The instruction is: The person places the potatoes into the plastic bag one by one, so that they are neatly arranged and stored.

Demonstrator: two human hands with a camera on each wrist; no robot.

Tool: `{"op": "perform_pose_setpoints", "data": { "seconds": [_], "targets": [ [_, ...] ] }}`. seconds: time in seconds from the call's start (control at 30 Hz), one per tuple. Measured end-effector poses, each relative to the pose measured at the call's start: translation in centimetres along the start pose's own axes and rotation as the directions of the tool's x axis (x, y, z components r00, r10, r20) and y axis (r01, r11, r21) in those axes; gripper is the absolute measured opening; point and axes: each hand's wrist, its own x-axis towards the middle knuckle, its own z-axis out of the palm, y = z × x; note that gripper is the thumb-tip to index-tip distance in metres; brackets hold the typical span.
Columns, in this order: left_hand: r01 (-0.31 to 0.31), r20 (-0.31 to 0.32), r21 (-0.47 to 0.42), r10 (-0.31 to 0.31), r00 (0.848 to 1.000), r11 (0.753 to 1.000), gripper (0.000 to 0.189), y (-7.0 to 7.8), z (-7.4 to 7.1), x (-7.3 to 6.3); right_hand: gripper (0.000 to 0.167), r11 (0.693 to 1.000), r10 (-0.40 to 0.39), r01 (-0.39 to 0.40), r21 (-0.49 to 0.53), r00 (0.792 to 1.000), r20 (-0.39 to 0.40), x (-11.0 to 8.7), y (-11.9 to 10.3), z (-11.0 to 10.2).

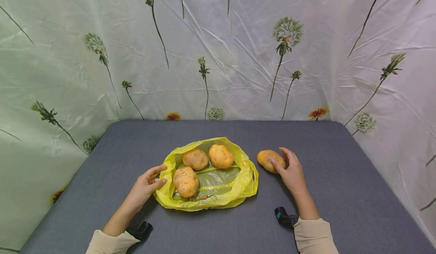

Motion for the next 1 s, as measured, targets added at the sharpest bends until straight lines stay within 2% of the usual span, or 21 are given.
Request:
{"op": "perform_pose_setpoints", "data": {
  "seconds": [0.17, 0.33, 0.53, 0.8, 1.0],
  "targets": [
    [-0.006, 0.006, -0.009, 0.006, 1.0, 1.0, 0.043, -0.11, -0.04, 0.1, 0.052, 0.999, 0.028, -0.03, 0.024, 0.998, 0.054, -0.11, 0.29, -0.1],
    [-0.002, -0.002, 0.001, 0.002, 1.0, 1.0, 0.043, -0.16, -0.07, 0.14, 0.053, 0.998, 0.023, -0.03, 0.051, 0.992, 0.127, -0.33, 0.46, -0.2],
    [0.016, -0.002, -0.004, -0.016, 1.0, 1.0, 0.044, -0.2, -0.01, 0.16, 0.052, 1.0, 0.03, -0.029, -0.007, 0.981, 0.193, -0.42, 0.3, -0.43],
    [0.056, 0.008, -0.024, -0.056, 0.998, 0.998, 0.045, 0.04, -0.03, 0.27, 0.052, 0.999, 0.039, -0.037, -0.019, 0.989, 0.143, -0.38, 0.22, -0.43],
    [0.045, 0.007, -0.026, -0.045, 0.999, 0.999, 0.046, -0.01, 0.0, 0.16, 0.053, 0.999, 0.031, -0.032, 0.011, 0.995, 0.094, -0.34, -0.2, -0.58]
  ]
}}
